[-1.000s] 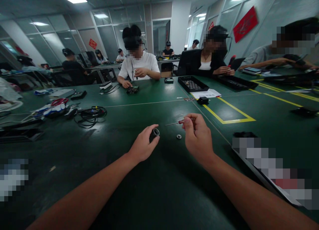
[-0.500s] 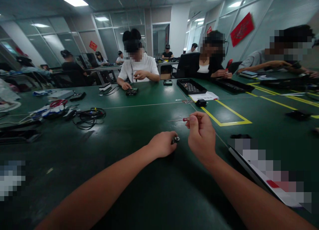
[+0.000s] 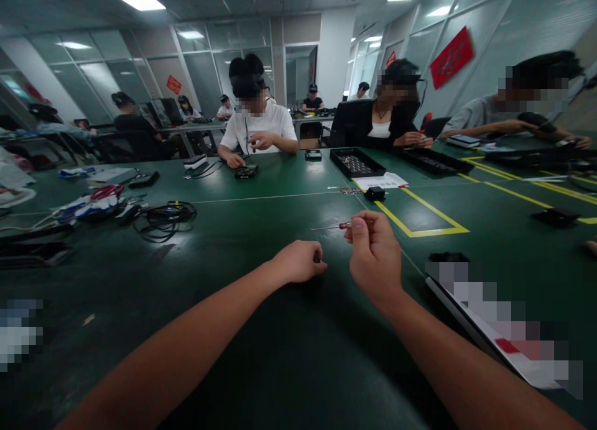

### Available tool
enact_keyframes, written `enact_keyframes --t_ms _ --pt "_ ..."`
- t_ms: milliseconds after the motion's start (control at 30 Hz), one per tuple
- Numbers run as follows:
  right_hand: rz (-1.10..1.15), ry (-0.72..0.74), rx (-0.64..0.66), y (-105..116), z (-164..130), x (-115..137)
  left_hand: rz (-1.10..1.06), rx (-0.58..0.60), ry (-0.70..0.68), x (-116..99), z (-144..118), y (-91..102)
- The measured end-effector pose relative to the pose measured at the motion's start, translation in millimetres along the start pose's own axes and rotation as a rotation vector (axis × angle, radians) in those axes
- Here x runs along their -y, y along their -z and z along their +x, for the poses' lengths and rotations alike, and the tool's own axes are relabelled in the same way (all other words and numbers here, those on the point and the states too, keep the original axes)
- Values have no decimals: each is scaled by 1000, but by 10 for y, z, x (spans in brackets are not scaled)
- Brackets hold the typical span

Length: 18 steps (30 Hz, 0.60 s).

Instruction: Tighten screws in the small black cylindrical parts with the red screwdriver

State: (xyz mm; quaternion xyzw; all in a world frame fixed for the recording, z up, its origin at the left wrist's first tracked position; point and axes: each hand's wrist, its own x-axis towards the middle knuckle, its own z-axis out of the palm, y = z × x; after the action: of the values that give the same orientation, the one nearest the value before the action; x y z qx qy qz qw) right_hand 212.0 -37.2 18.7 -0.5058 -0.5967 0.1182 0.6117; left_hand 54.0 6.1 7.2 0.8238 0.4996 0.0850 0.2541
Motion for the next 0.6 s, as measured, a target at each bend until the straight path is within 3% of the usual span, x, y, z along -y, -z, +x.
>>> enact_keyframes --t_ms 167,267,333,467,600 --pt "7 12 26 5 -14 19 -515 137 77 384 -297 281" --pt "19 4 33 2 -16 18 -692 62 139 654 -549 498" --pt "26 5 36 -3 -16 8 -825 -81 190 856 -722 646" --pt "30 19 50 -14 -18 -5 -1067 -492 303 1277 -1055 929" --pt "27 34 76 -18 -26 2 -1169 -867 406 1665 -1383 1167"
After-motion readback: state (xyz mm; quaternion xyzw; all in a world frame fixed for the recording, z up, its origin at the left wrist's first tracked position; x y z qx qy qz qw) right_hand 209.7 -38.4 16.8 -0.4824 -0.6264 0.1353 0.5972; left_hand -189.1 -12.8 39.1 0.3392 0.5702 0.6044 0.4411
